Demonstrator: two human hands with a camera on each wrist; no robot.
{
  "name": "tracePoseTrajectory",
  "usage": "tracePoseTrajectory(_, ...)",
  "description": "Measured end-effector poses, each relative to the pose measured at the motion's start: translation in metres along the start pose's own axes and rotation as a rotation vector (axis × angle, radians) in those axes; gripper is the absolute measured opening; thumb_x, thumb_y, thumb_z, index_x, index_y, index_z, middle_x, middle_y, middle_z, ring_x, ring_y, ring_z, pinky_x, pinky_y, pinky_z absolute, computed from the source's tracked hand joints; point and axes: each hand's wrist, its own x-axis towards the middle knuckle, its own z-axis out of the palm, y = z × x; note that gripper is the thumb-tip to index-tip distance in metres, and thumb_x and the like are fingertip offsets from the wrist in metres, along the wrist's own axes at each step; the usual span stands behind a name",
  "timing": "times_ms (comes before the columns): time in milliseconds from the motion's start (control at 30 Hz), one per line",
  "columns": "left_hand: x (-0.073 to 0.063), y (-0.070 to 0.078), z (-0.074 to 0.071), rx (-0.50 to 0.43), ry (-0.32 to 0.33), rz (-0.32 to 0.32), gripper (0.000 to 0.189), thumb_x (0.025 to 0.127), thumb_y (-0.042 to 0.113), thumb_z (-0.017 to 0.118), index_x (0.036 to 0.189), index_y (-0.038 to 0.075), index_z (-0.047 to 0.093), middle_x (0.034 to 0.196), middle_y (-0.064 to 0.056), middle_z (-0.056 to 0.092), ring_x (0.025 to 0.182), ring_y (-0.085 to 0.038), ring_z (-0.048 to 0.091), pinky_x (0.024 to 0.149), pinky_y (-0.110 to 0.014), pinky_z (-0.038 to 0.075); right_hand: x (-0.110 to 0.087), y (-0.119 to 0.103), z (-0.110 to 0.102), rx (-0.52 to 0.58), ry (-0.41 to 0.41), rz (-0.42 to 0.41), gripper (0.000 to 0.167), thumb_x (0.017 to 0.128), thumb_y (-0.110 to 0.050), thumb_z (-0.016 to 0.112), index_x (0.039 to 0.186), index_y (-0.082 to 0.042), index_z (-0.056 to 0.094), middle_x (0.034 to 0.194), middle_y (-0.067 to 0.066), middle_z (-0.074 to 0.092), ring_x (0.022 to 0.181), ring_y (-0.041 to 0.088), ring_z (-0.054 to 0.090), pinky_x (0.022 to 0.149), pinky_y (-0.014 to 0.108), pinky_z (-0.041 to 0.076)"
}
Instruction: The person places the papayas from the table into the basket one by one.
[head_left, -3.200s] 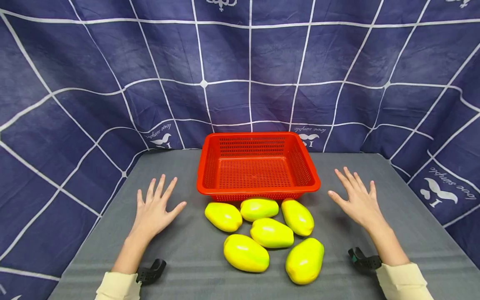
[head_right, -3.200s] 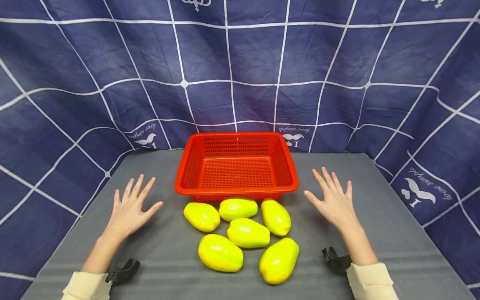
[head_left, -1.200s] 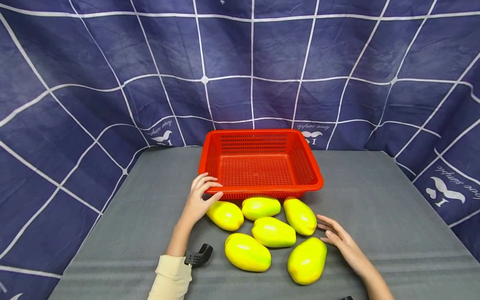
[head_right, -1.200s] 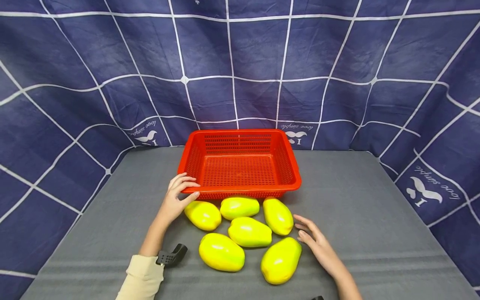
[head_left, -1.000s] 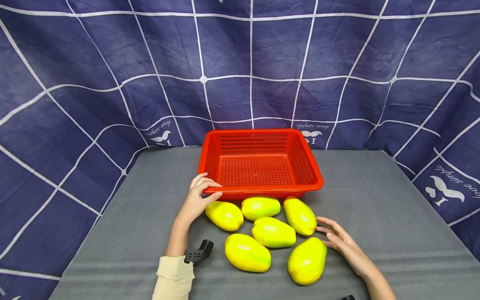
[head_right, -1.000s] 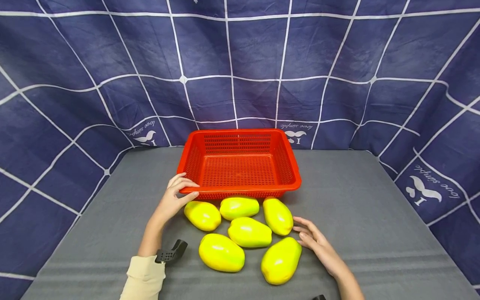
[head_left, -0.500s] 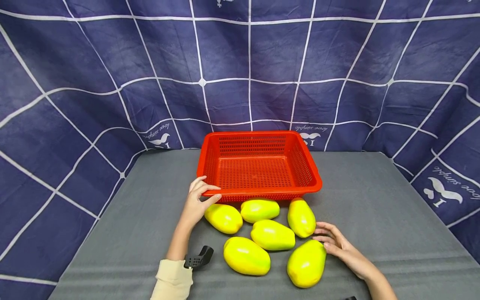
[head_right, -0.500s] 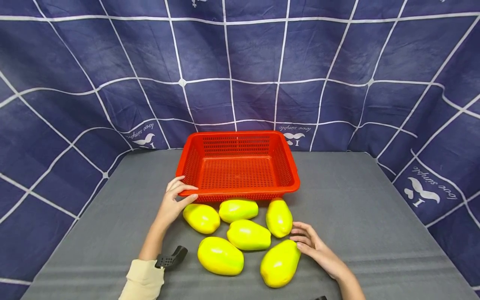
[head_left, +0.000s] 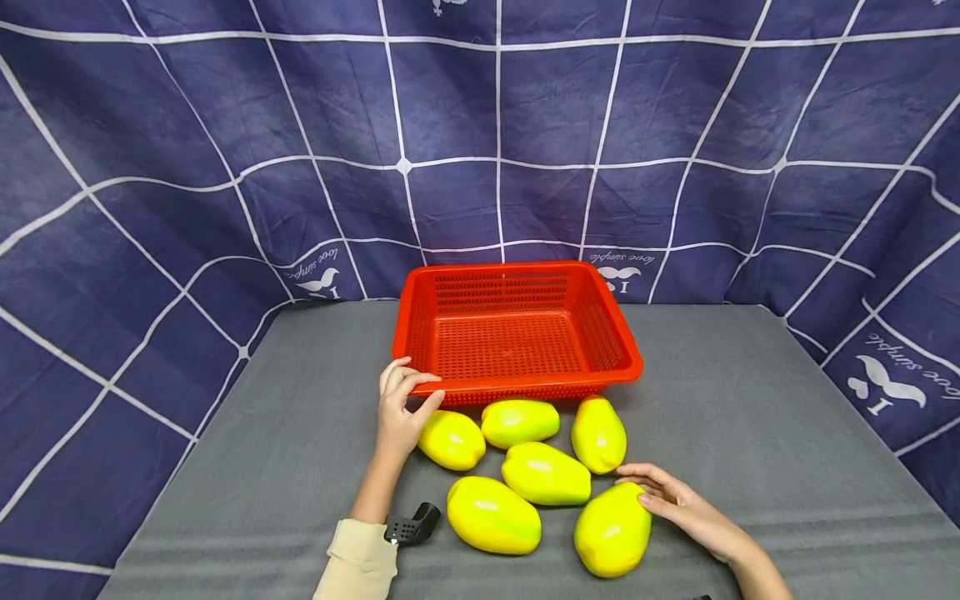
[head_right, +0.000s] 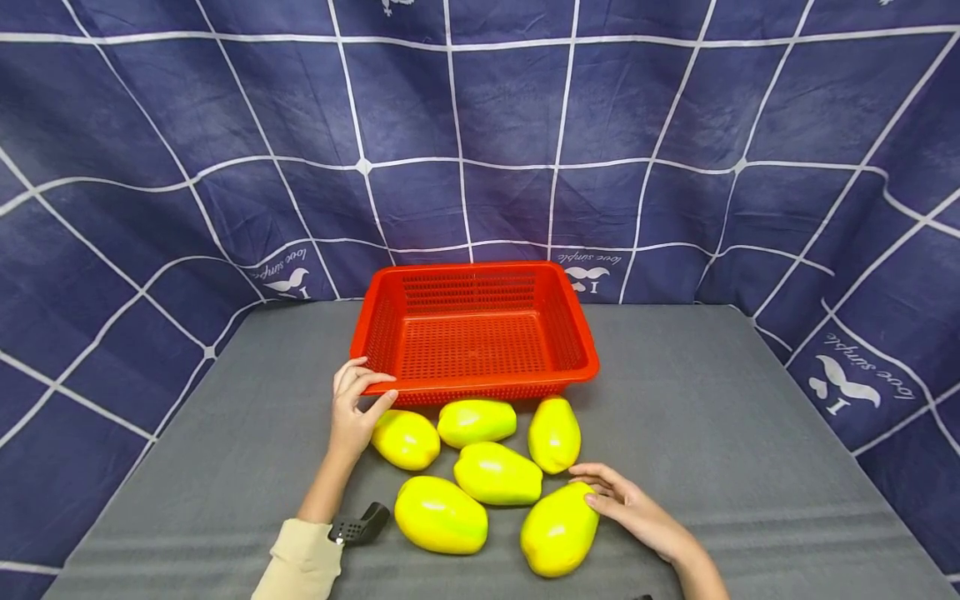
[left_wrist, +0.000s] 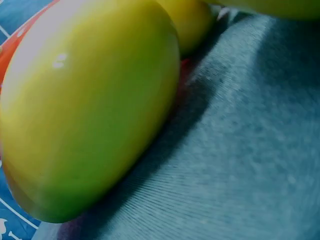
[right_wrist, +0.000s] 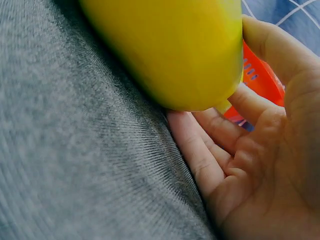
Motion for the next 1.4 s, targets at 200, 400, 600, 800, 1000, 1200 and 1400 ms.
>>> tracePoseTrajectory(200,-0.002,-0.001,0.001,0.062,0.008,0.021,0.016,0.070,0.008,0.074,0.085,0.009,0.068,0.082,-0.008,0.052,0.118,-0.029,0.040,0.099,-0.045,0.029,0.000,0.000,0.000,-0.009,0.002,0.028,0.036,0.097,-0.013,0.037,0.130,0.003,0.041,0.118,-0.017,0.055,0.103,-0.002,0.053,0.086,0.015,0.042)
tracePoseTrajectory(400,-0.001,-0.002,0.000,0.060,0.007,0.053,0.015,0.071,0.011,0.073,0.085,0.008,0.067,0.078,-0.008,0.050,0.116,-0.031,0.041,0.099,-0.044,0.029,-0.001,0.001,0.000,0.027,0.039,-0.066,0.033,0.096,-0.006,0.038,0.126,0.006,0.042,0.116,-0.015,0.056,0.102,-0.002,0.054,0.085,0.016,0.044)
tracePoseTrajectory(600,0.003,-0.002,-0.004,0.043,-0.023,0.014,0.014,0.072,0.010,0.073,0.085,0.007,0.067,0.078,-0.009,0.049,0.117,-0.030,0.040,0.099,-0.046,0.028,0.002,0.001,-0.001,0.232,-0.001,-0.180,0.032,0.096,-0.002,0.033,0.127,-0.003,0.042,0.116,-0.010,0.057,0.102,0.002,0.057,0.083,0.021,0.049)
tracePoseTrajectory(800,0.003,0.003,-0.005,0.021,-0.036,-0.025,0.015,0.071,0.007,0.074,0.085,0.008,0.068,0.081,-0.009,0.051,0.118,-0.029,0.039,0.099,-0.044,0.028,0.003,-0.002,-0.002,0.473,-0.102,-0.332,0.040,0.099,-0.002,0.018,0.132,-0.008,0.038,0.130,-0.002,0.050,0.116,0.008,0.051,0.093,0.025,0.045)
tracePoseTrajectory(1000,0.002,0.004,-0.002,-0.031,-0.019,0.041,0.018,0.068,0.000,0.074,0.085,0.006,0.070,0.099,-0.018,0.055,0.119,-0.036,0.039,0.100,-0.052,0.026,0.004,-0.018,-0.004,0.585,0.010,-0.540,0.042,0.097,0.001,0.013,0.133,-0.006,0.035,0.134,0.005,0.048,0.121,0.011,0.049,0.091,0.026,0.047)
tracePoseTrajectory(1200,0.004,0.002,-0.005,-0.007,-0.007,0.028,0.019,0.069,0.000,0.073,0.087,0.005,0.069,0.101,-0.016,0.057,0.119,-0.036,0.039,0.103,-0.046,0.025,0.019,-0.044,-0.007,0.511,0.249,-0.664,0.044,0.096,0.004,0.019,0.137,-0.004,0.033,0.123,0.002,0.052,0.107,0.009,0.056,0.084,0.020,0.049)
tracePoseTrajectory(1400,0.000,0.000,-0.005,0.029,-0.031,0.010,0.017,0.073,0.009,0.072,0.091,0.009,0.068,0.096,-0.011,0.057,0.118,-0.033,0.040,0.101,-0.048,0.027,0.035,-0.063,-0.003,0.539,0.508,-0.682,0.037,0.095,0.005,0.029,0.128,-0.003,0.043,0.112,0.002,0.051,0.094,0.007,0.056,0.077,0.017,0.049)
